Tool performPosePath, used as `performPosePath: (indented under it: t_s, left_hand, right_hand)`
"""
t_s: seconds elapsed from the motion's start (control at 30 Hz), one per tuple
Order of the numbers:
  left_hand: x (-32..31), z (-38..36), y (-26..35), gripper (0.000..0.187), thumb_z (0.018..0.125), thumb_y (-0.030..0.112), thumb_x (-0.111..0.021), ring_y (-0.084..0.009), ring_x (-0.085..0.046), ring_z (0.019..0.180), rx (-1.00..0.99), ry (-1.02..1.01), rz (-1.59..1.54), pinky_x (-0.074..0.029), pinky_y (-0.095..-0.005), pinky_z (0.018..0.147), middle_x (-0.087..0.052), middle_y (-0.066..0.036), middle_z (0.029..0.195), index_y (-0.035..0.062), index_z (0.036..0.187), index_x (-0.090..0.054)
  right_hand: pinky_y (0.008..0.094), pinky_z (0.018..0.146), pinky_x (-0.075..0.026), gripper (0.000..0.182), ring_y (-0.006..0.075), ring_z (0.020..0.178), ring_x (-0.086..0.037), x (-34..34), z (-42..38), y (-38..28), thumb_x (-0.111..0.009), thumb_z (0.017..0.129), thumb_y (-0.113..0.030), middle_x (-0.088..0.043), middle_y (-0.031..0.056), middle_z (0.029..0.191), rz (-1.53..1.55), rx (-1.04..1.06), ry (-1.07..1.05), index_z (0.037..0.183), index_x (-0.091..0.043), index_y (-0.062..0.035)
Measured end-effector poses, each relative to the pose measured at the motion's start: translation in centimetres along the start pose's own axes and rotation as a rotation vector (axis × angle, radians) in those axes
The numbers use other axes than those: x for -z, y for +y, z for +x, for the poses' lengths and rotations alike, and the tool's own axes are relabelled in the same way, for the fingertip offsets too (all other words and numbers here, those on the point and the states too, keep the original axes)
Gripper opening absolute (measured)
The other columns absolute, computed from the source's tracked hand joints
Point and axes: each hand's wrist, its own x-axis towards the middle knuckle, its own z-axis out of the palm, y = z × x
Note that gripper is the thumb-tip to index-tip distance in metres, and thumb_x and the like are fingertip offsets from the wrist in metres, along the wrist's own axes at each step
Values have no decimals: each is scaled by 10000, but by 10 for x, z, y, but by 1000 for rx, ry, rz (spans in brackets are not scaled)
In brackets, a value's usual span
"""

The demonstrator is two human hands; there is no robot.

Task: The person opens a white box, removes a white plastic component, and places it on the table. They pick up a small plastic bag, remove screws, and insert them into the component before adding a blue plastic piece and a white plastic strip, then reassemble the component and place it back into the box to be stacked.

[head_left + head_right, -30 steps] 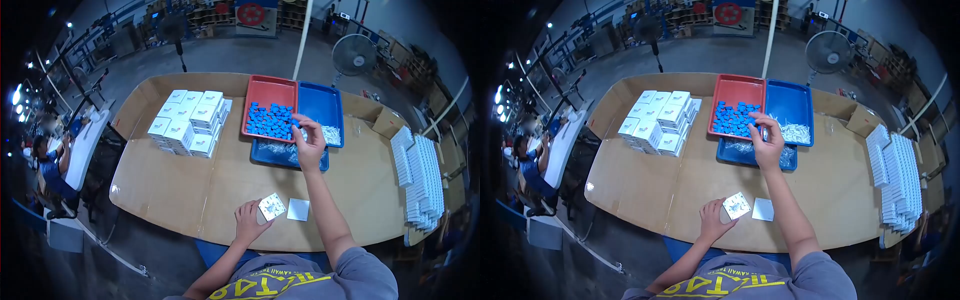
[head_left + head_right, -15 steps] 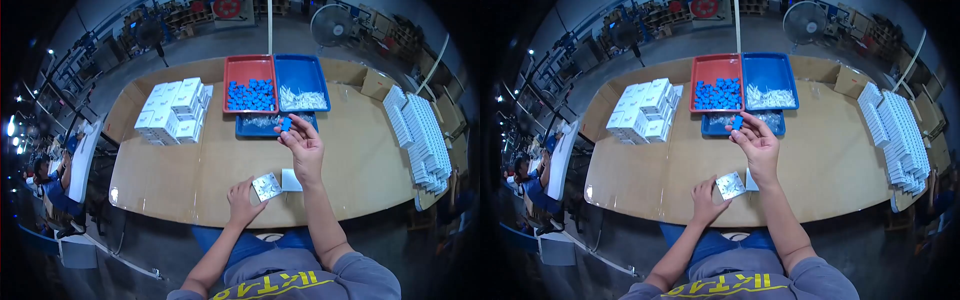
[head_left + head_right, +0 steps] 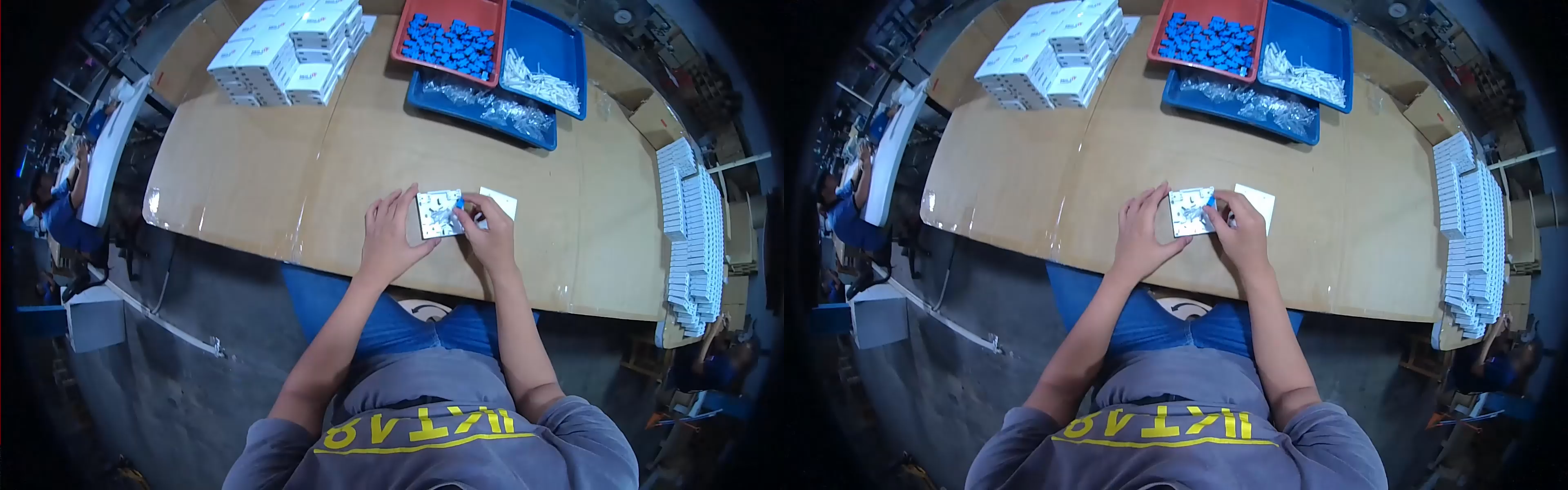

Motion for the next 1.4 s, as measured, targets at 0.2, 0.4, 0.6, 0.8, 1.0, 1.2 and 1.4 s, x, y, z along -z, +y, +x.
performPosePath:
  t_s: [0.2, 0.4, 0.6, 0.8, 1.0, 1.2, 1.4]
  left_hand:
    - [3, 2, 1, 931, 746, 384, -872, -338, -467, 1409, -6, -15, -9, -288, -512, 1190, -550, -136, 1491, 69, 1519, -462]
    - [1, 1, -3, 924, 743, 375, -874, -337, -471, 1413, 3, -12, -15, -291, -520, 1196, -554, -141, 1482, 78, 1518, -468]
    - [1, 1, -4, 937, 760, 374, -866, -311, -464, 1421, 5, -17, -31, -293, -519, 1205, -559, -167, 1442, 89, 1543, -438]
    - [1, 1, -6, 939, 750, 368, -876, -309, -463, 1423, 3, -6, -41, -292, -522, 1207, -558, -167, 1445, 86, 1536, -447]
    - [-1, 0, -8, 923, 743, 345, -877, -309, -462, 1425, 16, -15, -43, -296, -519, 1206, -550, -145, 1474, 85, 1523, -458]
    - [0, 4, -6, 897, 747, 289, -844, -338, -441, 1436, -29, -6, -19, -303, -524, 1199, -503, -155, 1522, 76, 1525, -450]
    - [1, 0, -1, 957, 730, 388, -867, -384, -478, 1330, -3, 87, -1, -321, -519, 1160, -518, -199, 1381, 64, 1526, -445]
  right_hand:
    - [391, 872, -546, 220, 300, 1027, -681, -20, 20, -1, -766, 875, -73, -733, 114, 1132, -25, 235, -34, 1089, -745, -28]
    - [407, 902, -524, 189, 299, 1048, -667, -30, 34, 1, -778, 850, -97, -748, 78, 1144, -104, 329, -155, 1034, -759, -55]
    - [396, 900, -521, 215, 288, 1064, -668, -29, 35, -10, -793, 843, -117, -759, 77, 1147, -143, 329, -232, 1046, -766, -52]
    - [391, 857, -505, 209, 261, 1023, -669, -27, 35, -9, -801, 826, -122, -767, 40, 1134, -213, 349, -240, 1029, -777, -76]
    - [403, 887, -497, 241, 264, 1086, -647, -31, 29, -5, -766, 859, -129, -745, 36, 1197, -333, 408, -230, 1097, -788, -98]
    - [434, 1102, -445, 338, 365, 1377, -513, 2, 23, -8, -696, 943, -137, -536, 176, 1510, -261, 248, -266, 1278, -736, -107]
    - [448, 1189, -392, 482, 397, 1467, -426, 64, 3, 36, -796, 887, -208, -478, 201, 1569, -282, -3, -272, 1343, -690, -91]
